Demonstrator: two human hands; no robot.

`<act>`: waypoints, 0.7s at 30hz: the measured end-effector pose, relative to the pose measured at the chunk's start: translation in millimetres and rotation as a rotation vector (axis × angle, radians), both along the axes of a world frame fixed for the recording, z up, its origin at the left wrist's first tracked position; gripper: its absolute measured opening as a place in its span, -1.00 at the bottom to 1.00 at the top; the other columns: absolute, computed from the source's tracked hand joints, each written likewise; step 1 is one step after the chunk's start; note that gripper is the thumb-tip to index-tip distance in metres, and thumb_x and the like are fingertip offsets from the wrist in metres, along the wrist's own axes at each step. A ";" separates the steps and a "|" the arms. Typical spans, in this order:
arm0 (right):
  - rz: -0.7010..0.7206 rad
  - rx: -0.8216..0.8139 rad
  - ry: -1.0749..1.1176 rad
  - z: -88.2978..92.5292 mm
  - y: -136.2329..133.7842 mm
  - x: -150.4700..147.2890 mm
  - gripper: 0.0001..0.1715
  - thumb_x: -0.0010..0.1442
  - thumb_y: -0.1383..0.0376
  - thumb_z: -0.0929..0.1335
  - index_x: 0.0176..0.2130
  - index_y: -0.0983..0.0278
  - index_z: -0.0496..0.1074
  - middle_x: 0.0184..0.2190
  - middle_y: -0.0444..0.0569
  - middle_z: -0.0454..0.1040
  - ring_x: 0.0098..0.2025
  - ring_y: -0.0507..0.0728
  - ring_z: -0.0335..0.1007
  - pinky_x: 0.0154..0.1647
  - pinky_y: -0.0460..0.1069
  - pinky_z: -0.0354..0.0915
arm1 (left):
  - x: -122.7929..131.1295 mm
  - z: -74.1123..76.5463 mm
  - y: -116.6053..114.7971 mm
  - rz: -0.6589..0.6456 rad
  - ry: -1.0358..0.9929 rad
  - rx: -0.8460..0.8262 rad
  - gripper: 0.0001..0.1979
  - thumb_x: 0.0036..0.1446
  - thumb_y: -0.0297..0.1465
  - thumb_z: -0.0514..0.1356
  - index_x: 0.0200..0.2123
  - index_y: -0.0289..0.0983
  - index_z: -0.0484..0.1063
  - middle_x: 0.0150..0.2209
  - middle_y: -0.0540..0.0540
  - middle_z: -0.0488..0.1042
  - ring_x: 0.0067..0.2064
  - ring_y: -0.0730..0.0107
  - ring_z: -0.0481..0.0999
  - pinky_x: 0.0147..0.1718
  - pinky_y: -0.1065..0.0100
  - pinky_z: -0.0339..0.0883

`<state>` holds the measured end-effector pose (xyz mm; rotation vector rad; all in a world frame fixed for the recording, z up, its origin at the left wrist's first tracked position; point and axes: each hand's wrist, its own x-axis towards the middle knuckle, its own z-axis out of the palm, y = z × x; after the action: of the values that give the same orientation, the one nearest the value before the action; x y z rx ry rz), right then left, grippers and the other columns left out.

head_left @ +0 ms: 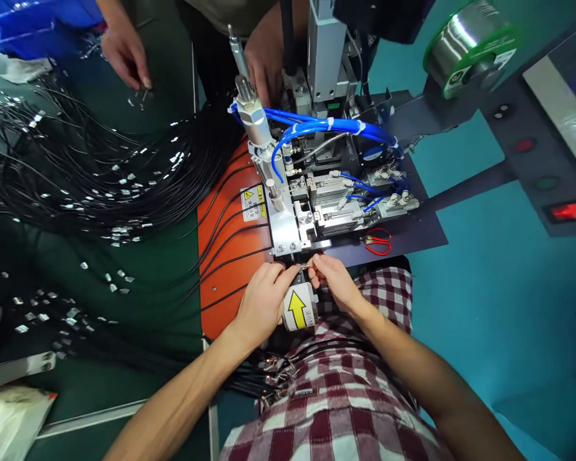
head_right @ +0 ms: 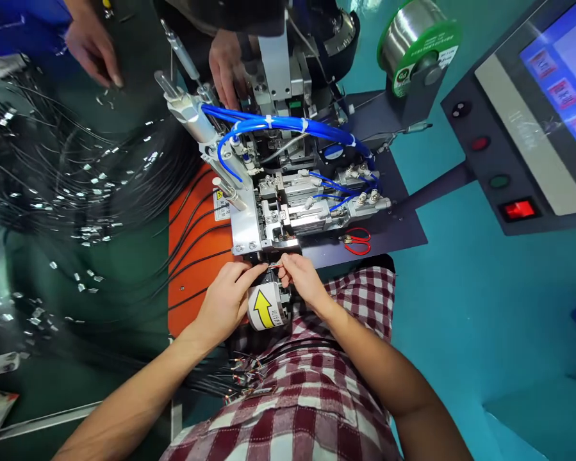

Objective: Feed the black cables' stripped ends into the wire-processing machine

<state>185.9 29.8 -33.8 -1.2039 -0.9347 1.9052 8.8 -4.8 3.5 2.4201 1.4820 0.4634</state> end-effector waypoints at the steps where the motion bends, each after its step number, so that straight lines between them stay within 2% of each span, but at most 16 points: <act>1: -0.011 0.022 -0.019 -0.9 -0.9 -1.1 -0.52 0.18 -0.07 0.29 -0.43 0.29 0.32 -0.55 -0.19 0.31 -0.59 -0.05 0.17 -0.52 -0.09 0.11 | -0.2 -0.5 1.0 -0.003 0.009 0.002 -0.65 0.25 -0.49 -0.01 0.05 -0.34 0.39 -0.24 -0.19 0.36 -0.22 0.22 0.29 -0.27 0.26 0.31; 5: -0.052 0.141 -0.132 -3.5 -2.9 -6.9 -0.57 0.17 -0.03 0.32 -0.46 0.26 0.26 -0.63 -0.24 0.24 -0.61 -0.03 0.16 -0.54 -0.08 0.09 | 0.3 -1.6 3.2 -0.017 0.058 0.019 -0.62 0.22 -0.52 -0.01 0.05 -0.30 0.40 -0.23 -0.19 0.36 -0.23 0.22 0.31 -0.30 0.28 0.30; 10: -0.092 0.111 -0.024 -8.4 -4.8 -14.5 -0.62 0.16 0.01 0.34 -0.43 0.24 0.23 -0.65 -0.28 0.18 -0.63 -0.04 0.07 -0.57 -0.09 0.04 | 5.0 -1.3 3.3 0.008 0.087 -0.013 -0.63 0.20 -0.51 0.01 0.05 -0.29 0.40 -0.22 -0.19 0.36 -0.22 0.20 0.31 -0.28 0.26 0.31; 13: -0.156 0.149 -0.025 -12.1 -6.1 -16.7 -0.63 0.15 0.02 0.35 -0.41 0.24 0.23 -0.63 -0.29 0.16 -0.63 -0.05 0.04 -0.58 -0.09 0.01 | 7.6 -2.1 3.2 0.031 0.103 -0.005 -0.64 0.19 -0.52 0.01 0.03 -0.30 0.41 -0.24 -0.19 0.36 -0.22 0.18 0.31 -0.29 0.24 0.32; 21: -0.105 0.117 0.004 -11.3 -3.9 -12.3 -0.58 0.11 -0.02 0.37 -0.45 0.26 0.27 -0.59 -0.23 0.26 -0.62 -0.06 0.07 -0.56 -0.08 0.03 | -1.5 -12.1 -0.4 0.053 -0.166 0.096 -0.69 0.20 -0.58 -0.01 -0.06 -0.35 0.43 -0.20 -0.18 0.37 -0.16 0.24 0.34 -0.19 0.27 0.33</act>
<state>173.6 25.9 -45.2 -1.1575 -0.9486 1.7459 7.3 -5.2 -8.7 2.3524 1.4866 0.7432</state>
